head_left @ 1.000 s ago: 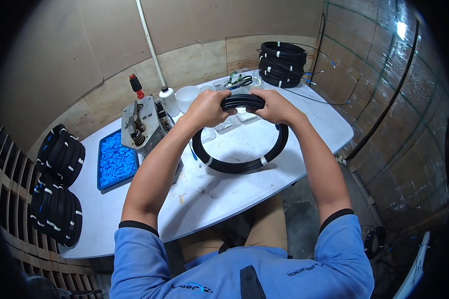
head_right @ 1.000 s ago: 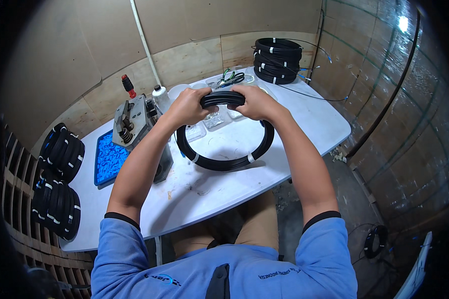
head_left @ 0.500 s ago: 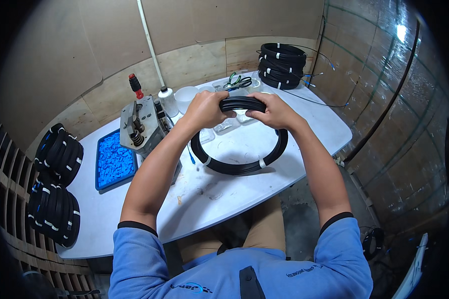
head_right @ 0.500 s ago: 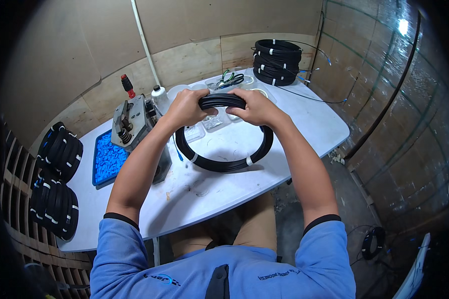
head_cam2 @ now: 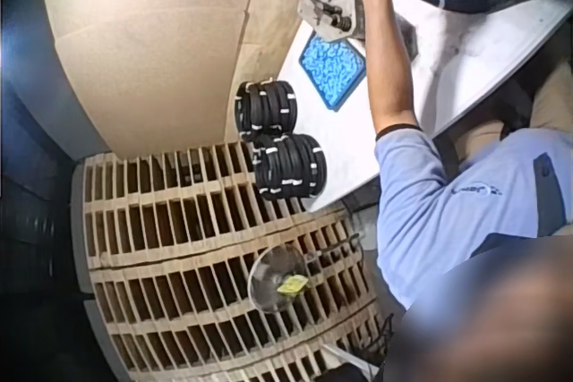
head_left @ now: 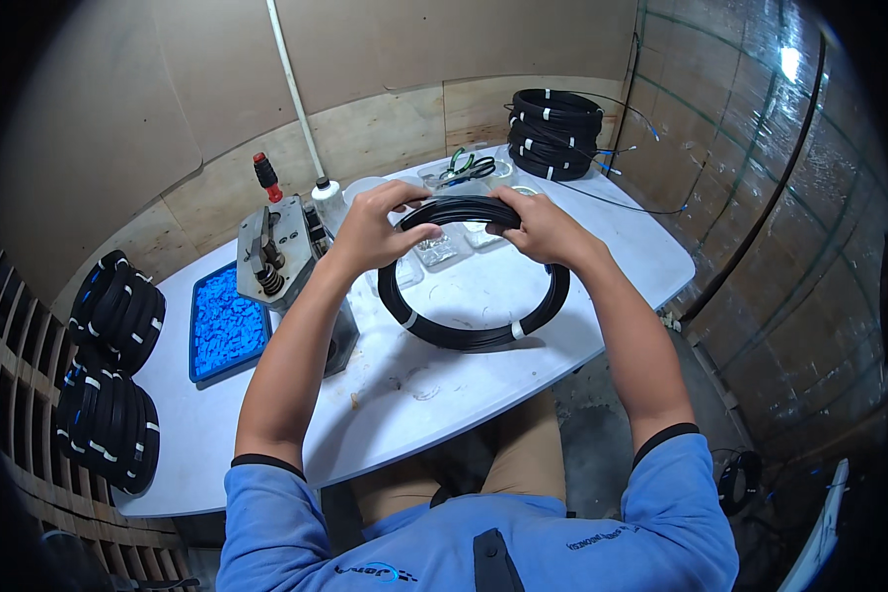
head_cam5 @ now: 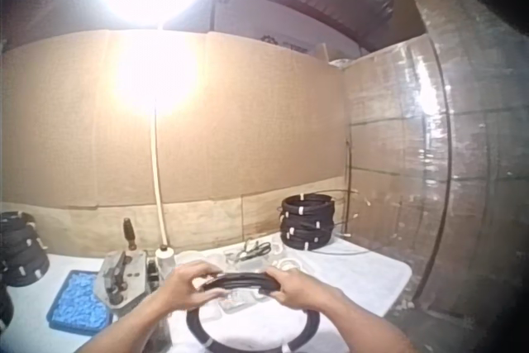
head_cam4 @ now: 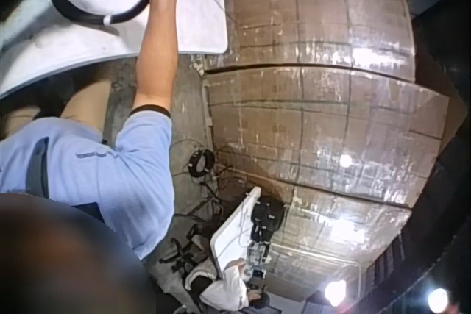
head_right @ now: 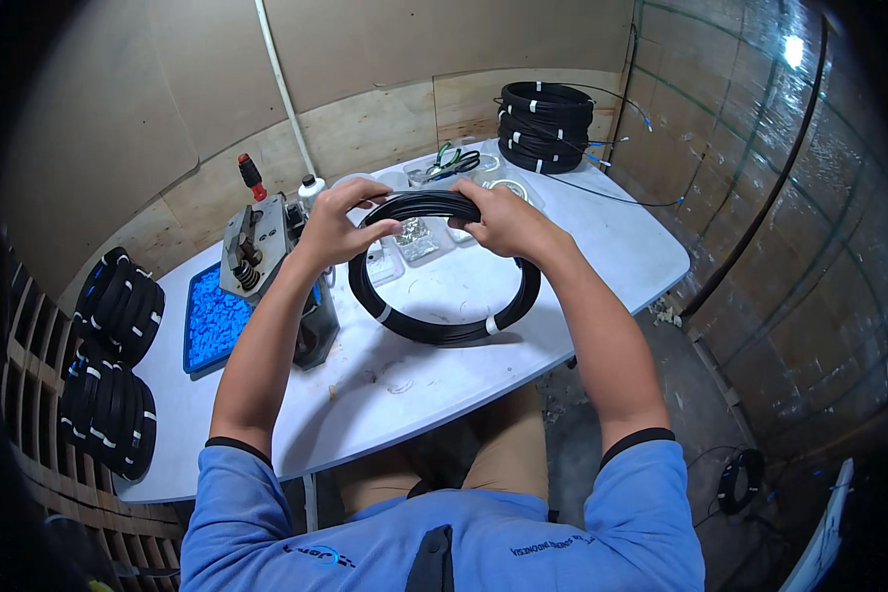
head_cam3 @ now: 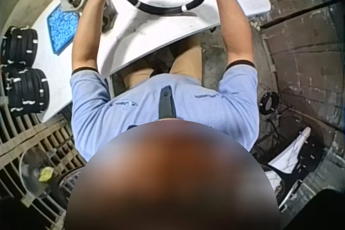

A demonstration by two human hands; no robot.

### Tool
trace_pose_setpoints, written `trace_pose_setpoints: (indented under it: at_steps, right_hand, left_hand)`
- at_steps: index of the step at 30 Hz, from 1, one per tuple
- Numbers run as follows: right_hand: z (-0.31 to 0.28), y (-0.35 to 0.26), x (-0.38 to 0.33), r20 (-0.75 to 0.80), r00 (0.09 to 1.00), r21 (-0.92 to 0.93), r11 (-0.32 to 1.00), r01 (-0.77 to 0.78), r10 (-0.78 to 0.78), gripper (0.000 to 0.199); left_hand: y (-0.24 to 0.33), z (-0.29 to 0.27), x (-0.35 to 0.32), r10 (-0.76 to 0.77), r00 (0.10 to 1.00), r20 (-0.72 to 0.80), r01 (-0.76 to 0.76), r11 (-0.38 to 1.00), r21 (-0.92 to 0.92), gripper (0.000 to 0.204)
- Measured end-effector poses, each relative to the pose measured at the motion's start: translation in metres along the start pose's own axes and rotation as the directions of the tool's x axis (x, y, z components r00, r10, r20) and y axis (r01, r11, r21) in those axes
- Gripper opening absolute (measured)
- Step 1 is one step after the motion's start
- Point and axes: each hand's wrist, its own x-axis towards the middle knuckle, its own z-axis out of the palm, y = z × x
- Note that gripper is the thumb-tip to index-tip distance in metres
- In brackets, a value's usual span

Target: Taping a black wire coil with white adhesive tape.

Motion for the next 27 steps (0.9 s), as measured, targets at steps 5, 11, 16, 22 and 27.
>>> trace_pose_setpoints:
  at_steps: [5, 11, 16, 22, 27]
  right_hand:
    - [0.005, -0.002, 0.001, -0.047, 0.993, -0.009, 0.994, 0.105, -0.106, 0.062]
    - [0.011, 0.006, 0.003, -0.073, 0.966, -0.251, 0.942, 0.222, -0.248, 0.061]
    - [0.010, 0.005, 0.001, -0.051, 0.949, -0.256, 0.922, 0.289, -0.312, 0.054]
    - [0.011, -0.005, 0.005, -0.020, 0.936, -0.275, 0.902, 0.332, -0.351, 0.053]
    - [0.020, 0.006, 0.010, -0.074, 0.920, -0.315, 0.885, 0.343, -0.384, 0.059]
  left_hand:
    - [0.007, 0.000, -0.015, 0.220, 0.973, -0.064, -0.179, 0.904, 0.387, 0.022]
    - [0.013, -0.006, -0.007, -0.054, 0.997, -0.057, 0.071, 0.931, 0.357, 0.017]
    - [0.030, -0.020, 0.010, -0.472, 0.876, 0.099, 0.435, 0.862, 0.261, 0.027]
    - [0.030, 0.006, 0.035, 0.129, 0.992, 0.003, -0.125, 0.953, 0.278, 0.064]
    - [0.024, 0.031, 0.046, -0.245, 0.901, 0.358, 0.104, 0.923, 0.372, 0.049]
